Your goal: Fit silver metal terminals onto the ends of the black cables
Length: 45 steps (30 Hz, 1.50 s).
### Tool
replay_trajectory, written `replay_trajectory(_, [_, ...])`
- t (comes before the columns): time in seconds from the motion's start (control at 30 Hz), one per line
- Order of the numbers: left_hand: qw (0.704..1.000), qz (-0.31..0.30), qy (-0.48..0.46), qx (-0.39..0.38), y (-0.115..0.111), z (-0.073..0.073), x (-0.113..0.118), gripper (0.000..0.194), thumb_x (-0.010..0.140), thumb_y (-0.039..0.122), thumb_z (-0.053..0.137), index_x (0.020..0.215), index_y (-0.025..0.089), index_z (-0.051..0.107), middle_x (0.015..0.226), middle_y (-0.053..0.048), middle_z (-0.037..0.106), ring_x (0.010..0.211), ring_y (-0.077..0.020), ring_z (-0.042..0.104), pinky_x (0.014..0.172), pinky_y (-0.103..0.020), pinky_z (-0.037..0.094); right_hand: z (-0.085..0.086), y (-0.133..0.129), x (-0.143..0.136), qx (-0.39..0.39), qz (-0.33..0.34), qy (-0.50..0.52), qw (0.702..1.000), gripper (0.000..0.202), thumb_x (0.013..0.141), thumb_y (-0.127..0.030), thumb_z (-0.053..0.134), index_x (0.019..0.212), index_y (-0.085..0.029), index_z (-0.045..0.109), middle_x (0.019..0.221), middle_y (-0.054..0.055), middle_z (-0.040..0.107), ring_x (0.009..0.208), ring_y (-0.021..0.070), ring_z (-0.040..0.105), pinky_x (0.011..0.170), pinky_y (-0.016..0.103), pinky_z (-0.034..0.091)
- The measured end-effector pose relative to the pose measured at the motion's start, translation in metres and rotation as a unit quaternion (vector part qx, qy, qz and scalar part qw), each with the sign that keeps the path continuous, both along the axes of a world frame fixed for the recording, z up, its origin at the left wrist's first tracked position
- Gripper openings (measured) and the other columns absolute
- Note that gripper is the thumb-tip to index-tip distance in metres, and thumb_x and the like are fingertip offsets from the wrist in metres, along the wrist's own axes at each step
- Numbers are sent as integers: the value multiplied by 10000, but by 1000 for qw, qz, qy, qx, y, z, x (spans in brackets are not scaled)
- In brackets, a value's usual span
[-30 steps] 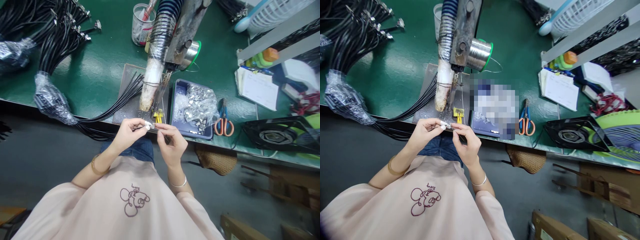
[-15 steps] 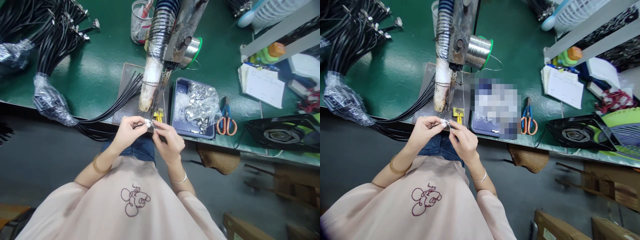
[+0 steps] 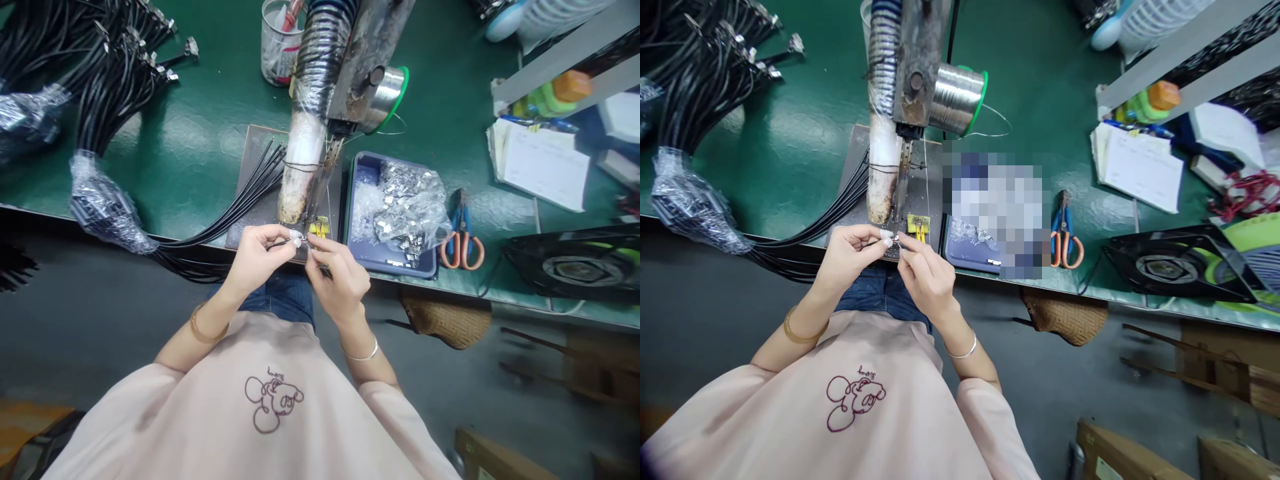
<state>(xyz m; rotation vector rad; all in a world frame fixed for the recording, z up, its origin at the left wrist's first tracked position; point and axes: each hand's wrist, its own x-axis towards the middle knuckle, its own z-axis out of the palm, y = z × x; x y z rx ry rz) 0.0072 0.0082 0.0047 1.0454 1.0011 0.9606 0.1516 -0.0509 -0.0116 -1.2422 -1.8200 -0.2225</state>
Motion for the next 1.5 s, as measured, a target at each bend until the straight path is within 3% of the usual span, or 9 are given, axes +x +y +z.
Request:
replay_trajectory(1.07, [1000, -15, 17, 20, 1, 3, -3, 72, 646, 199, 761, 648, 129, 744, 536, 27, 590, 510, -73, 466, 494, -190, 393, 6, 0, -1, -7, -20, -20, 1000, 224, 890, -42, 686, 891, -239, 579, 1014, 80, 820, 827, 150, 793, 706, 228, 636])
replay_trajectory(1.3, [999, -32, 21, 18, 1, 4, -3, 99, 640, 212, 760, 632, 138, 694, 476, 73, 430, 460, -49, 321, 442, -184, 294, 4, -1, -1, -16, -14, -3, 1000, 200, 896, -60, 681, 915, -238, 592, 1010, 80, 816, 864, 163, 796, 738, 238, 641])
replay_trajectory(1.5, [999, -12, 39, 37, -2, 4, 1, 56, 640, 193, 702, 636, 145, 673, 483, 93, 331, 467, -44, 250, 434, -183, 235, 4, 0, 0, -29, -7, 24, 999, 195, 901, -64, 672, 958, -246, 629, 996, 58, 810, 897, 177, 795, 782, 266, 644])
